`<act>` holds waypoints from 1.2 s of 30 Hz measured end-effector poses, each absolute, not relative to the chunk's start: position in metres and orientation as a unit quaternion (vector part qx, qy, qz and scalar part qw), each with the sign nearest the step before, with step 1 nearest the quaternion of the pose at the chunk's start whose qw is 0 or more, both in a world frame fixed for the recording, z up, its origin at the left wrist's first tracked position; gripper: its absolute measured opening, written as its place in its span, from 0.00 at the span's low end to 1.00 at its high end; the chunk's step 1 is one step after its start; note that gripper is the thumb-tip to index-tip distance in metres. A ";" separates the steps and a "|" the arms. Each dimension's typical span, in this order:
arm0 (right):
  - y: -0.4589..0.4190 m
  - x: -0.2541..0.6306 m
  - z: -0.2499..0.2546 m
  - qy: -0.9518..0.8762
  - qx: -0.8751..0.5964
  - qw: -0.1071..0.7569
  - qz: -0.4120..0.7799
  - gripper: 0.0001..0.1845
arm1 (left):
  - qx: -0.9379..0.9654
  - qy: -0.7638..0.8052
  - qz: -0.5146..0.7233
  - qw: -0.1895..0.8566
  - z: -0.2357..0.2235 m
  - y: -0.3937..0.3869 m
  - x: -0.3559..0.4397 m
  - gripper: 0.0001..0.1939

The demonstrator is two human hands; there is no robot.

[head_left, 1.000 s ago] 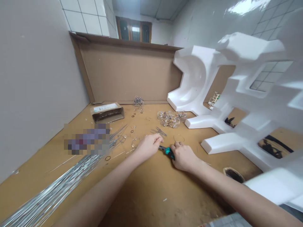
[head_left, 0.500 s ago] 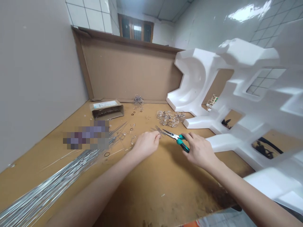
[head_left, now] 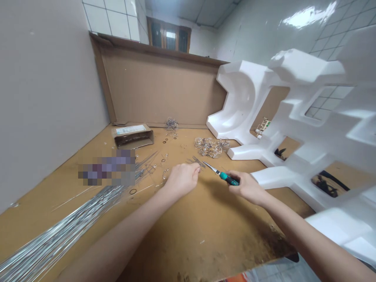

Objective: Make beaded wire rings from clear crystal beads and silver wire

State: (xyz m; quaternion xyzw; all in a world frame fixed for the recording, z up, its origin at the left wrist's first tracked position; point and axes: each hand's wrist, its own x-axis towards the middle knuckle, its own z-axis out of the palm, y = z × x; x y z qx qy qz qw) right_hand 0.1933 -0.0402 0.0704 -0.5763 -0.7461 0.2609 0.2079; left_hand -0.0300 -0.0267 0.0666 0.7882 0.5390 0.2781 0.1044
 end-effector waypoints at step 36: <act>0.086 0.039 0.049 -0.920 -0.377 0.107 -0.022 0.15 | 0.877 0.420 0.232 -0.030 -0.025 -0.083 -0.083 0.07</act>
